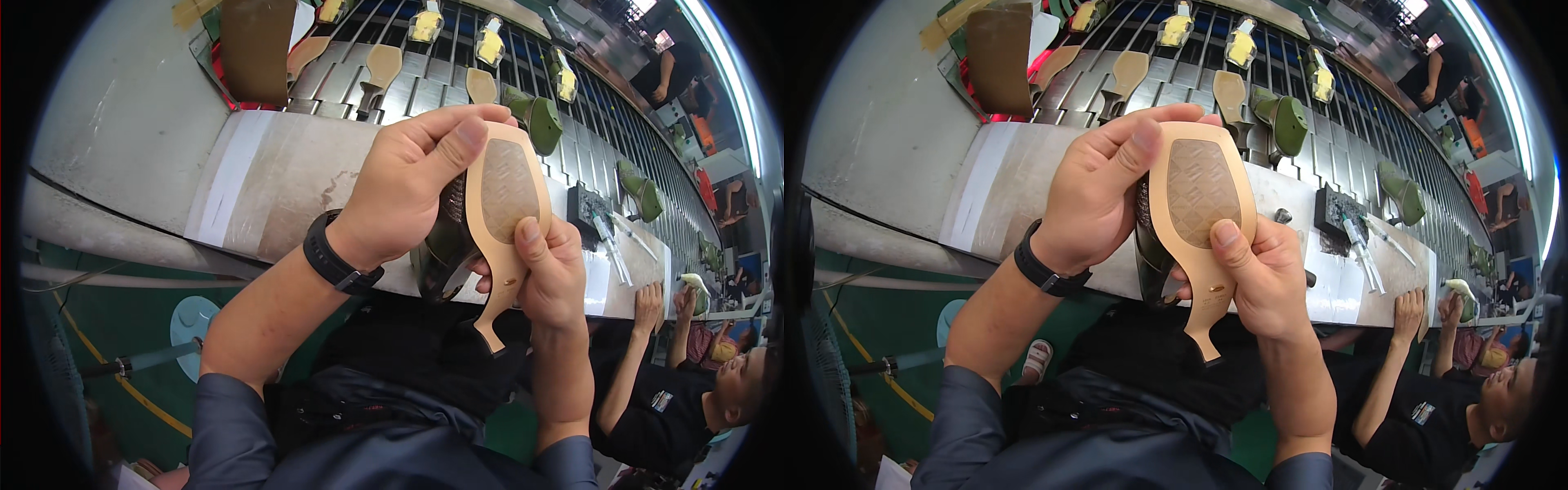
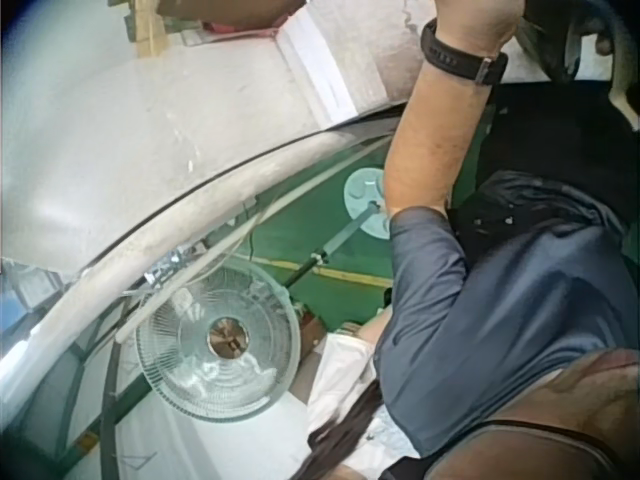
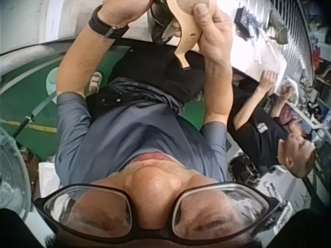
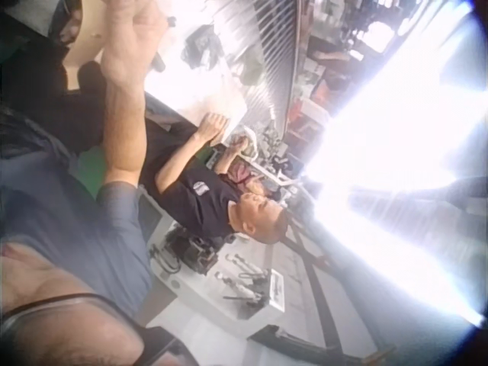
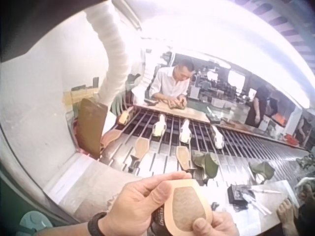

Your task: The person assembles high-heeled shoes on an assembly line by taking shoe lasts and soles from a conveyor, pressing the soles onto the lasted uppers by hand, tapping the edges and heels with a hammer, applying adhesive with a syringe, and placing the assembled shoes back onto the conveyor.

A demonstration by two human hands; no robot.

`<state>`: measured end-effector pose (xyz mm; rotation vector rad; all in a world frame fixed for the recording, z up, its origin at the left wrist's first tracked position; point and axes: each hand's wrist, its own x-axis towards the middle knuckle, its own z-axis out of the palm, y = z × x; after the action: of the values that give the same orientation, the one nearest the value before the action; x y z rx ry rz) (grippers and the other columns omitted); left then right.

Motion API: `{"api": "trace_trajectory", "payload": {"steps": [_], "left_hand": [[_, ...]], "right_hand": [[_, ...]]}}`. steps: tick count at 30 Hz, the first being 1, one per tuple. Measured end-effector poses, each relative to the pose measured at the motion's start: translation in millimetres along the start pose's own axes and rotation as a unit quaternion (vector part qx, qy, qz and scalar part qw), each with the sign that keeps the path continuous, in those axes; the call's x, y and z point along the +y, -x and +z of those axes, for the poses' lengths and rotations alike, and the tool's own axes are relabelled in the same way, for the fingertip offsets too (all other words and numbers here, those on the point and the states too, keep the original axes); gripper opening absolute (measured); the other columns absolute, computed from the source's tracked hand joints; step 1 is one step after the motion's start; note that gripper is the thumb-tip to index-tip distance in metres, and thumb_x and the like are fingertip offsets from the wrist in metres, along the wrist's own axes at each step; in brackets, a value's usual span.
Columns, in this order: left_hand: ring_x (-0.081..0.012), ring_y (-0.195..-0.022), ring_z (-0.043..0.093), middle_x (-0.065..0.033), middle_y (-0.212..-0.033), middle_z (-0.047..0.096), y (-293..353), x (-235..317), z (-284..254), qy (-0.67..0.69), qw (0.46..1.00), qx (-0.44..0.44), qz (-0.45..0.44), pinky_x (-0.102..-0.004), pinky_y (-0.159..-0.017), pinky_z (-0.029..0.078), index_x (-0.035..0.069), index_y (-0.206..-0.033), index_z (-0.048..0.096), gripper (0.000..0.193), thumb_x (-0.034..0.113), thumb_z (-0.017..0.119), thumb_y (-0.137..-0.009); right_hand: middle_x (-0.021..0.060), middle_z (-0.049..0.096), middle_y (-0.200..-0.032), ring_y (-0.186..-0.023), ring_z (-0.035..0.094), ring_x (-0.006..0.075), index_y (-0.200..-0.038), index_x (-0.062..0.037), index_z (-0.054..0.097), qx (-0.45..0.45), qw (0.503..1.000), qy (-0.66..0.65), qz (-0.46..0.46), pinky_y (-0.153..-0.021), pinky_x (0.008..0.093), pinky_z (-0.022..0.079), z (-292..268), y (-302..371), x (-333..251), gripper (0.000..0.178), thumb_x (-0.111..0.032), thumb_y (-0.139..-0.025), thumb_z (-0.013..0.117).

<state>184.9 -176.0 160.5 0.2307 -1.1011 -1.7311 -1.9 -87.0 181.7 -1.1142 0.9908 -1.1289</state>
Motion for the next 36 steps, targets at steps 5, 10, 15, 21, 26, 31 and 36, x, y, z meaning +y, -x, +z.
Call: {"api": "trace_trajectory", "payload": {"steps": [5, 10, 15, 21, 26, 31, 36], "left_hand": [[-0.0278, -0.141, 0.053, -0.0234, -0.155, 0.049, 11.0, 6.6, -9.0, -0.048, 0.997, -0.06, 0.032, -0.041, -0.117, 0.045, -0.008, -0.15, 0.045, 0.049, 0.017, 0.053, -0.11], [-0.0348, -0.137, 0.056, -0.0296, -0.147, 0.055, 48.9, 41.5, -2.8, -0.069, 0.997, 0.012, 0.006, -0.0448, -0.115, 0.046, -0.011, -0.144, 0.048, 0.053, 0.022, 0.052, -0.102], [-0.0381, -0.119, 0.069, -0.0342, -0.13, 0.065, 83.3, 89.3, 18.6, -0.194, 0.973, 0.108, -0.065, -0.0466, -0.107, 0.053, -0.012, -0.128, 0.06, 0.045, 0.026, 0.052, -0.104], [-0.033, -0.106, 0.074, -0.0252, -0.11, 0.074, 109.1, 87.0, 12.7, -0.332, 0.921, 0.201, -0.038, -0.0449, -0.1, 0.058, -0.009, -0.11, 0.069, 0.035, 0.025, 0.062, -0.103], [-0.0293, -0.093, 0.076, -0.0177, -0.094, 0.075, 111.4, 81.9, 10.7, -0.345, 0.914, 0.213, -0.013, -0.0438, -0.095, 0.059, -0.006, -0.107, 0.069, 0.025, 0.018, 0.068, -0.1], [-0.0225, -0.089, 0.075, -0.0135, -0.094, 0.074, 106.2, 77.4, 9.4, -0.5, 0.84, 0.21, 0.031, -0.0355, -0.087, 0.06, -0.003, -0.108, 0.068, 0.022, 0.015, 0.074, -0.096], [-0.0078, -0.078, 0.064, -0.0017, -0.09, 0.071, 100.4, 76.9, -17.8, -0.413, 0.863, 0.291, 0.02, -0.0233, -0.07, 0.052, 0.0, -0.104, 0.074, 0.02, 0.012, 0.082, -0.091]], "right_hand": [[0.0161, 0.075, -0.088, -0.074, 0.075, 0.0204, -0.116, 0.0091, 0.065, -0.021, 1.0, -0.02, 0.006, -0.063, 0.0315, 0.064, 0.8, -0.5, -0.1, 0.044, -0.033, -0.109, 0.058], [0.0209, 0.076, -0.093, -0.079, 0.076, 0.0244, -0.114, 0.0141, 0.063, -0.053, 0.997, -0.058, -0.015, -0.067, 0.0336, 0.062, 32.4, 31.6, 18.0, 0.046, -0.031, -0.108, 0.059], [0.0108, 0.073, -0.072, -0.057, 0.069, 0.0164, -0.091, 0.0054, 0.07, -0.037, 0.979, 0.174, -0.1, -0.052, 0.0308, 0.053, 59.6, 43.6, 13.0, 0.033, -0.024, -0.104, 0.065], [0.0076, 0.056, -0.06, -0.048, 0.058, 0.0268, -0.088, -0.0019, 0.068, -0.108, 0.918, 0.288, -0.25, -0.046, 0.0372, 0.046, 87.9, 25.9, 17.9, 0.01, -0.008, -0.092, 0.075], [0.0083, 0.052, -0.056, -0.045, 0.053, 0.0247, -0.079, -0.0025, 0.064, -0.088, 0.934, 0.265, -0.223, -0.045, 0.0363, 0.041, 93.1, 26.3, 22.5, 0.017, -0.009, -0.093, 0.071], [0.0099, 0.058, -0.059, -0.048, 0.058, 0.0282, -0.077, -0.0048, 0.059, -0.073, 0.943, 0.283, -0.156, -0.046, 0.0382, 0.046, 88.3, 21.9, 12.6, 0.023, -0.011, -0.092, 0.076], [0.0103, 0.058, -0.061, -0.051, 0.06, 0.0303, -0.079, -0.0041, 0.06, -0.055, 0.93, 0.315, -0.179, -0.047, 0.0396, 0.046, 88.6, 21.3, 23.9, 0.023, -0.012, -0.091, 0.078]]}}
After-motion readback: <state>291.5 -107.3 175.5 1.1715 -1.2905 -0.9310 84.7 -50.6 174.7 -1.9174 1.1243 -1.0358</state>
